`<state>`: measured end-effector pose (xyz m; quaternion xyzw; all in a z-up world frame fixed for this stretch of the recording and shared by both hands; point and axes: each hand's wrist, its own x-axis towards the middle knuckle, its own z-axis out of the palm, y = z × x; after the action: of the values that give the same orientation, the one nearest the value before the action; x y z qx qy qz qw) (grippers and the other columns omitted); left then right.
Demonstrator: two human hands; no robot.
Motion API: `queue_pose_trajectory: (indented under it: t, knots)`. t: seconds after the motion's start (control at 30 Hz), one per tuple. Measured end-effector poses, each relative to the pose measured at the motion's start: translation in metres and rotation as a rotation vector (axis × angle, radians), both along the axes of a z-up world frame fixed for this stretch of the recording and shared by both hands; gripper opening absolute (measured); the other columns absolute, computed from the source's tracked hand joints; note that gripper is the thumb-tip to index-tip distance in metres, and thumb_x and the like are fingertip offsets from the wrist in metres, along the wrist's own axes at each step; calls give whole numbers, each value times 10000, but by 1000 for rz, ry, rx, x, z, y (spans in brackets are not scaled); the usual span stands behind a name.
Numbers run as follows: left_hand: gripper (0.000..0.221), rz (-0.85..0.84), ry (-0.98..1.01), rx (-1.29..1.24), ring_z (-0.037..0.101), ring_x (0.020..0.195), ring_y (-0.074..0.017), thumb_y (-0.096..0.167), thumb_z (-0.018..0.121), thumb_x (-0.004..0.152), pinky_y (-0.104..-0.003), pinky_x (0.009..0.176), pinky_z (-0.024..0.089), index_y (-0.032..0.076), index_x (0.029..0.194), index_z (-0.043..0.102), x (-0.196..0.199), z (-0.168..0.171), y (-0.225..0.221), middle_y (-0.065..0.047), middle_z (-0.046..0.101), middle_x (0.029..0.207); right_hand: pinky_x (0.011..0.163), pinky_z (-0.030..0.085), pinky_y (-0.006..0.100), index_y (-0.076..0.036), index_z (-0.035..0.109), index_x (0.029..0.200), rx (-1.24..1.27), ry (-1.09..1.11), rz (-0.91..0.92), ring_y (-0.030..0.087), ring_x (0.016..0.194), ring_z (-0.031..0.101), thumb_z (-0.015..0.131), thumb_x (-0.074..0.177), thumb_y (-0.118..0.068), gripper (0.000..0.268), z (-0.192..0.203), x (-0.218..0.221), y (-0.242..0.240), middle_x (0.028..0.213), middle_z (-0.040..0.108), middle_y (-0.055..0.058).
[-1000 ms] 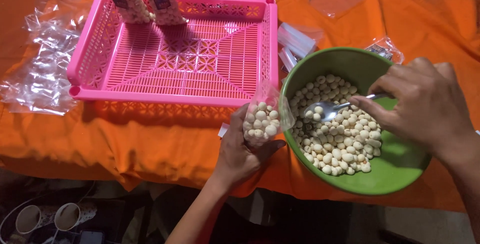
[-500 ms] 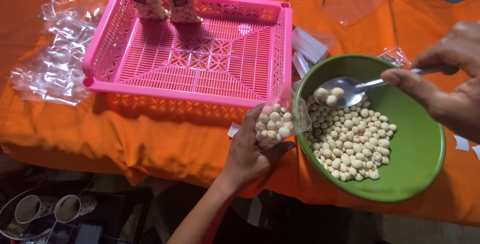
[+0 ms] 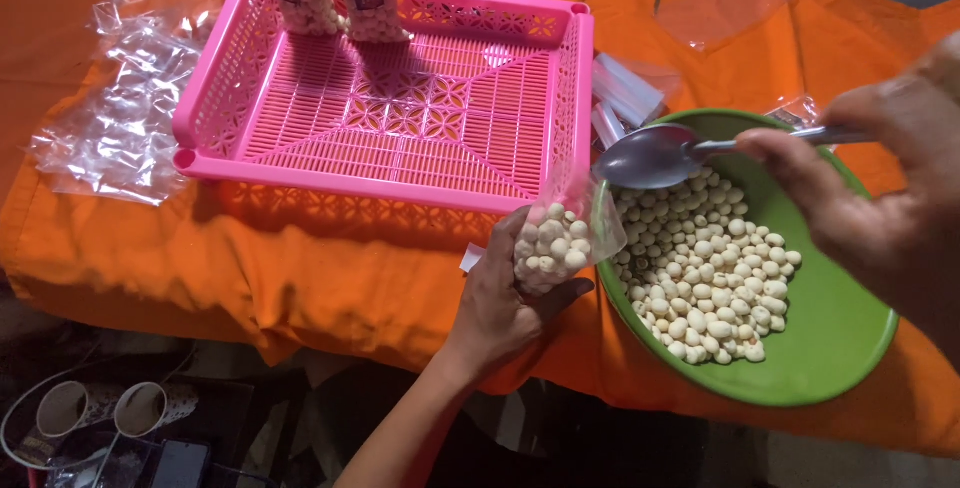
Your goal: Scooping small round snacks from a bowl into a plastic bag using a spoon.
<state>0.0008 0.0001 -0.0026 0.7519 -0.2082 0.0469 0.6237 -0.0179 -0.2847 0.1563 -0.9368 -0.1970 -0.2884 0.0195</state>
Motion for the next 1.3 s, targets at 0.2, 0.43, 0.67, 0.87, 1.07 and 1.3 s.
queue_pose_trajectory:
  t: [0.2, 0.43, 0.67, 0.87, 1.07, 1.3]
  knots:
    - [747, -10, 17, -76, 775, 999, -229, 352, 841, 804, -373, 767, 673, 139, 1392, 434, -2, 4, 1, -68, 720, 1199, 1027, 446, 414, -20, 714, 988, -94, 21, -205, 271, 937, 565, 862, 1099, -411, 433, -46, -3, -55, 941, 631, 128]
    - [771, 2, 26, -43, 779, 1017, -221, 284, 858, 812, -361, 798, 683, 147, 1415, 398, -2, 2, -2, -68, 724, 1214, 729, 430, 336, -297, 713, 831, -608, 157, -269, 176, 833, 651, 554, 940, -772, 513, -70, -7, -29, 823, 693, -77]
    - [742, 54, 57, -21, 734, 1090, -215, 322, 867, 774, -345, 908, 631, 88, 1367, 487, -3, 2, -7, -84, 699, 1218, 683, 503, 346, -212, 673, 800, -464, 168, -88, 213, 803, 570, 687, 929, -621, 429, -71, -1, -25, 821, 642, -35]
    - [725, 53, -3, -21, 753, 1061, -205, 294, 873, 788, -343, 875, 642, 94, 1351, 462, -3, -2, -6, -81, 737, 1203, 669, 504, 357, -203, 711, 815, -364, 194, -80, 214, 801, 578, 662, 938, -631, 447, -76, 0, -32, 810, 656, -38]
    - [749, 22, 55, -45, 755, 1092, -219, 292, 861, 787, -349, 899, 640, 86, 1378, 449, -4, 1, -6, -96, 735, 1226, 717, 534, 381, -184, 759, 868, -323, 202, -168, 227, 848, 612, 674, 902, -657, 482, -71, 4, -39, 824, 674, -19]
    - [736, 17, 60, 7, 777, 1020, -221, 345, 850, 790, -366, 777, 660, 148, 1369, 441, -3, 2, -2, -57, 741, 1187, 792, 500, 414, -246, 757, 873, -289, 228, -219, 235, 924, 641, 649, 896, -677, 445, -45, 3, -34, 871, 698, -48]
